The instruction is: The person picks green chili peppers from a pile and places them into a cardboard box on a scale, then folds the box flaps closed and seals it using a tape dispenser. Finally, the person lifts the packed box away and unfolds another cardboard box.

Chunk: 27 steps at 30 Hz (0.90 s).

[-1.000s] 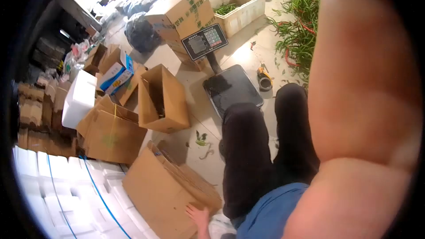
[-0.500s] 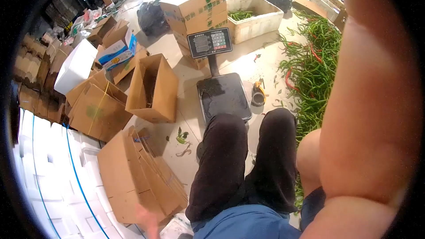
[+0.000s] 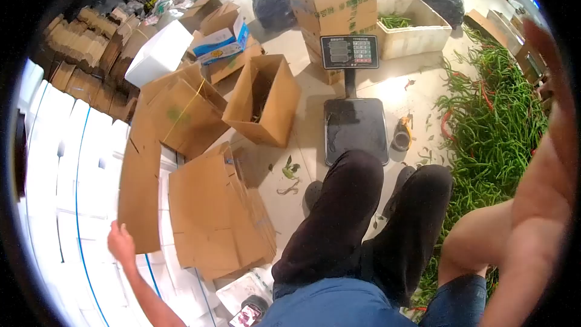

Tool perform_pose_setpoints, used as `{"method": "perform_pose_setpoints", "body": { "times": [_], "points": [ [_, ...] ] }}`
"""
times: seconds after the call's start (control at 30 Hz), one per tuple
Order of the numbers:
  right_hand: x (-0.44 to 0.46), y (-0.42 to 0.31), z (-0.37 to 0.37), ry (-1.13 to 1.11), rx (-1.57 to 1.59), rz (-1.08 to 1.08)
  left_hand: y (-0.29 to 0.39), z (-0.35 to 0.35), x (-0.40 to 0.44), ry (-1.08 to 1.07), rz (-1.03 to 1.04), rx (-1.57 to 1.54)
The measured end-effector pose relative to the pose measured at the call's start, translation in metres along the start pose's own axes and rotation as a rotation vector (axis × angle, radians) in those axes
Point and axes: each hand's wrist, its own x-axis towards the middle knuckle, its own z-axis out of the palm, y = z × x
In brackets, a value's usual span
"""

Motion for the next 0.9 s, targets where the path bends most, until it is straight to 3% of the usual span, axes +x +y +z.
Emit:
{"method": "perform_pose_setpoints", "body": {
  "times": [0.2,0.3,0.33,0.5,0.6,0.7,0.73,0.77,0.9],
  "points": [
    [0.06,-0.006,0.026,0.186,0.071,-0.151,0.081,-0.143,0.03,0.035,0.196,-0.665],
    [0.094,-0.007,0.072,0.101,0.271,0.238,0.146,-0.166,0.054,-0.051,0.286,-0.905],
    [0.102,0.005,0.085,0.071,0.31,0.259,0.172,-0.167,0.061,-0.084,0.339,-0.967],
    [0.118,0.113,0.138,0.052,0.426,0.448,0.295,-0.146,0.08,-0.205,0.694,-0.967],
    [0.093,0.146,0.139,0.066,0.297,0.661,0.357,-0.112,0.085,-0.253,0.897,-1.094],
    [0.054,0.191,0.139,0.008,0.206,0.848,0.404,-0.069,0.094,-0.408,0.982,-1.115],
    [0.033,0.219,0.152,0.107,0.262,0.875,0.419,-0.05,0.094,-0.44,0.949,-1.18],
    [0.022,0.209,0.141,-0.028,0.305,0.92,0.433,-0.03,0.094,-0.475,0.936,-1.202],
    [-0.039,0.235,0.158,-0.106,0.232,1.027,0.477,0.036,0.081,-0.582,0.884,-1.248]
  ]
}}
